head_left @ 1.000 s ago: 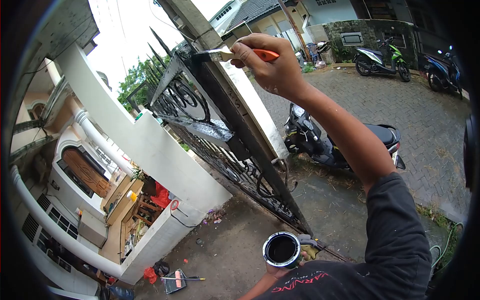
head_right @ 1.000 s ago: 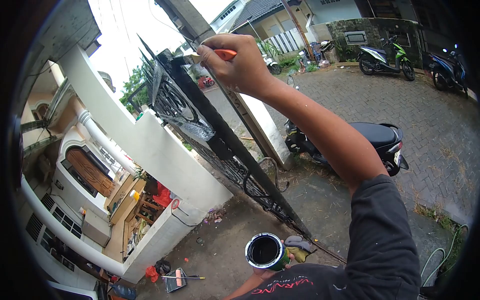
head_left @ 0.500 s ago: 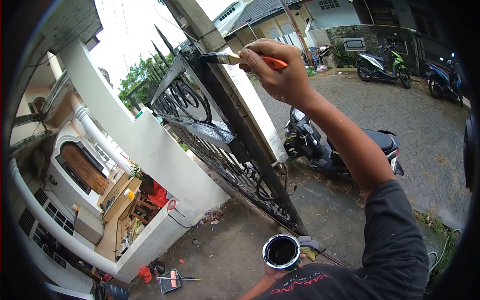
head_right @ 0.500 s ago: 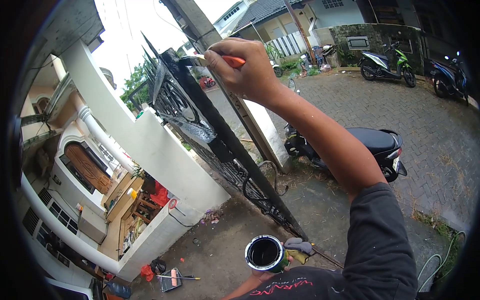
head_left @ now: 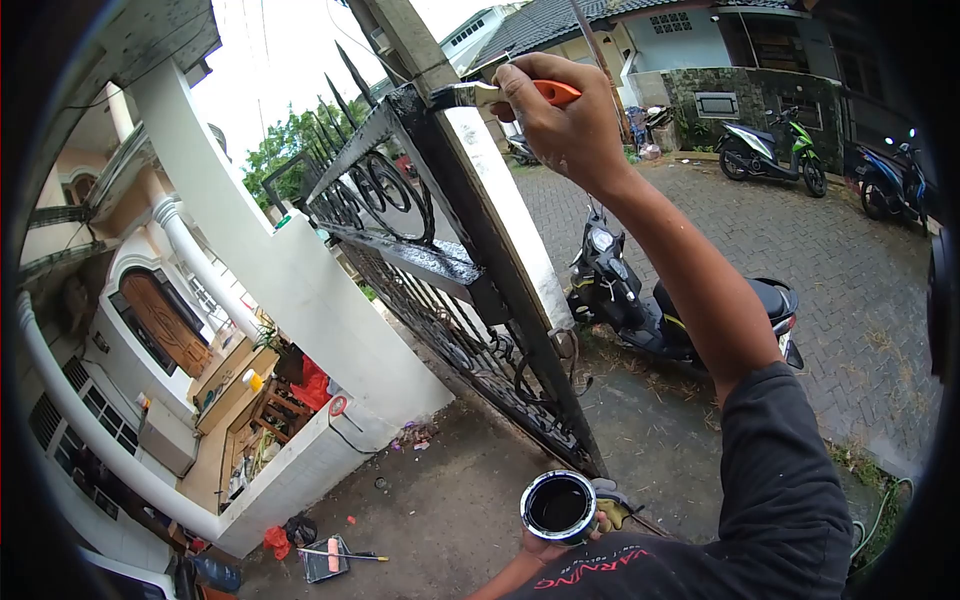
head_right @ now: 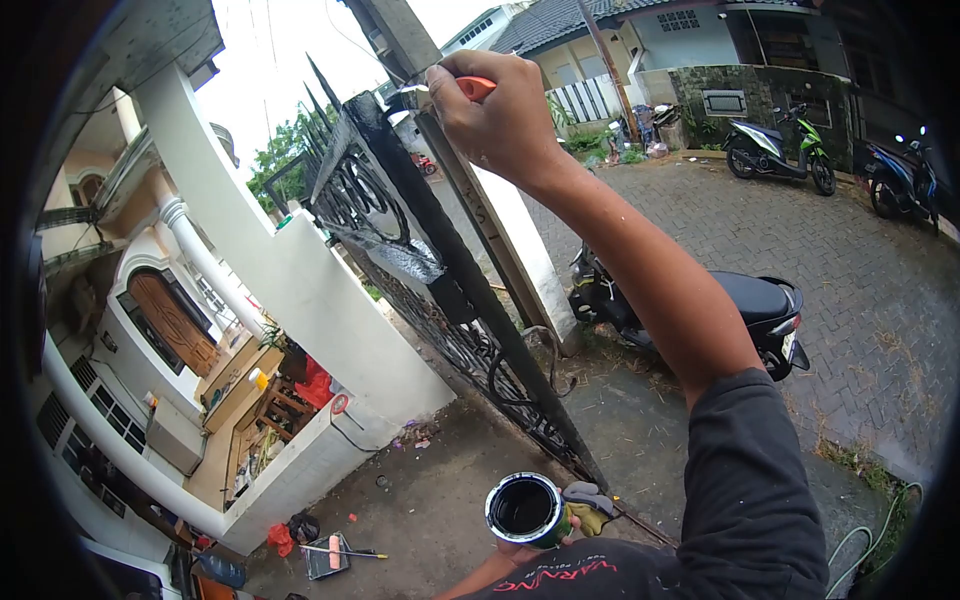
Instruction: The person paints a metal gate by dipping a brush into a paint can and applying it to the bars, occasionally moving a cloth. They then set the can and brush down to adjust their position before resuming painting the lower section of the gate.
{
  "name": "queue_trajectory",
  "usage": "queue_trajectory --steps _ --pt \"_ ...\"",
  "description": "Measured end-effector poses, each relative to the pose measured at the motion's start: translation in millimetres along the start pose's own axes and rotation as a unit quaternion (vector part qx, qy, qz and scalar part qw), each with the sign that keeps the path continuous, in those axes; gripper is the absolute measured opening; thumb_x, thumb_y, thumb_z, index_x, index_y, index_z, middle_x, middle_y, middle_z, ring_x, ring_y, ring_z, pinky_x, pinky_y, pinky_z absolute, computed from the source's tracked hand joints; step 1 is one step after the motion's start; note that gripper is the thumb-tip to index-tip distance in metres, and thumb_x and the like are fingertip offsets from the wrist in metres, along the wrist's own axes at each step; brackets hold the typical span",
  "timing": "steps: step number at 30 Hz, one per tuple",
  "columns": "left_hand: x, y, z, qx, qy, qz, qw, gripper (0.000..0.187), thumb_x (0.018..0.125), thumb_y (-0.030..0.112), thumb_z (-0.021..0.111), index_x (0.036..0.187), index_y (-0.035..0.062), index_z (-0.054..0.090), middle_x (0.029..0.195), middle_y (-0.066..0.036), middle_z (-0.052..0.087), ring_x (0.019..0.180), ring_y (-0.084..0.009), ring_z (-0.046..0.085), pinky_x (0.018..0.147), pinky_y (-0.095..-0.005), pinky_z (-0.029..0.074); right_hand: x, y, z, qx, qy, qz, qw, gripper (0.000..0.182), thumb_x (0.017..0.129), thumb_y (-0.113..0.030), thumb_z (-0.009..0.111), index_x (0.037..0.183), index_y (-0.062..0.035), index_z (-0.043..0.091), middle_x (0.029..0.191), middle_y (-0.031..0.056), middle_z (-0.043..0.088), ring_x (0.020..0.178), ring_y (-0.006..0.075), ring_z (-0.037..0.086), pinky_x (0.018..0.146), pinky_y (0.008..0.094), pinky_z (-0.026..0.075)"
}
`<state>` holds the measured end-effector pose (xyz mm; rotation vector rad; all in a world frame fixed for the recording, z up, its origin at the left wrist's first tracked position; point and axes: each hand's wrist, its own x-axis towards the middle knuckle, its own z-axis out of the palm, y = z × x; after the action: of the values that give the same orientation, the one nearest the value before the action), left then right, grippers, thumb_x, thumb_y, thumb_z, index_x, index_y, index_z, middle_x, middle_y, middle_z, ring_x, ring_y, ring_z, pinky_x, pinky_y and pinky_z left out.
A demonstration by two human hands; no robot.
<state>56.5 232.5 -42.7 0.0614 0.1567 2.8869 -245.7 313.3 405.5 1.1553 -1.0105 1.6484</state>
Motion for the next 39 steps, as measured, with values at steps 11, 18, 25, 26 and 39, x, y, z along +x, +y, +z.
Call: queue_trajectory --steps 11,18,25,26,39 --pt "-2.0 3.7 1.1 0.047 0.009 0.005 0.999 0.079 0.089 0.063 0.060 0.146 0.0110 0.045 0.137 -0.020 0.054 0.120 -0.0483 0.053 0.087 -0.0590 0.054 6.6 -9.9 11.5 0.001 -0.024 -0.102 0.995 0.022 0.092 -0.021 0.071 0.094 0.0003 0.076 0.081 0.0150 0.074 0.069 0.0227 0.072 0.070 0.0303 0.057" --pt "-3.9 3.9 -2.5 0.043 0.018 0.001 0.999 0.081 0.088 0.060 0.062 0.147 0.0082 0.044 0.133 -0.019 0.056 0.123 -0.0444 0.046 0.087 -0.0573 0.051 -88.4 -18.1 -22.4 -0.084 -0.194 -0.052 0.976 0.011 0.091 -0.009 0.069 0.091 0.0027 0.071 0.081 0.0138 0.070 0.068 0.0232 0.067 0.065 0.0338 0.052" --pt "-11.3 4.0 -6.1 0.018 0.014 0.008 1.000 0.080 0.085 0.060 0.065 0.147 0.0120 0.046 0.136 -0.015 0.052 0.125 -0.0404 0.041 0.089 -0.0536 0.047 -155.7 -27.5 -69.5 -0.067 -0.173 0.126 0.975 0.014 0.090 -0.008 0.070 0.087 0.0047 0.070 0.079 0.0150 0.068 0.068 0.0235 0.067 0.065 0.0328 0.051" --pt "-10.5 4.2 -6.2 0.009 0.015 -0.002 1.000 0.081 0.085 0.060 0.065 0.147 0.0121 0.046 0.136 -0.015 0.052 0.125 -0.0401 0.041 0.089 -0.0536 0.047 -144.8 -24.9 -65.8 -0.035 -0.118 0.113 0.986 0.013 0.091 -0.009 0.070 0.088 0.0045 0.070 0.079 0.0149 0.068 0.069 0.0228 0.067 0.065 0.0318 0.051" --pt "-10.9 4.3 -24.1 0.015 0.027 -0.016 0.999 0.083 0.085 0.059 0.066 0.150 0.0127 0.044 0.138 -0.018 0.049 0.128 -0.0398 0.040 0.092 -0.0533 0.047 -110.3 -28.7 -41.4 -0.023 -0.154 0.011 0.988 0.009 0.090 -0.006 0.071 0.095 0.0012 0.073 0.092 0.0127 0.072 0.081 0.0228 0.071 0.067 0.0297 0.055"
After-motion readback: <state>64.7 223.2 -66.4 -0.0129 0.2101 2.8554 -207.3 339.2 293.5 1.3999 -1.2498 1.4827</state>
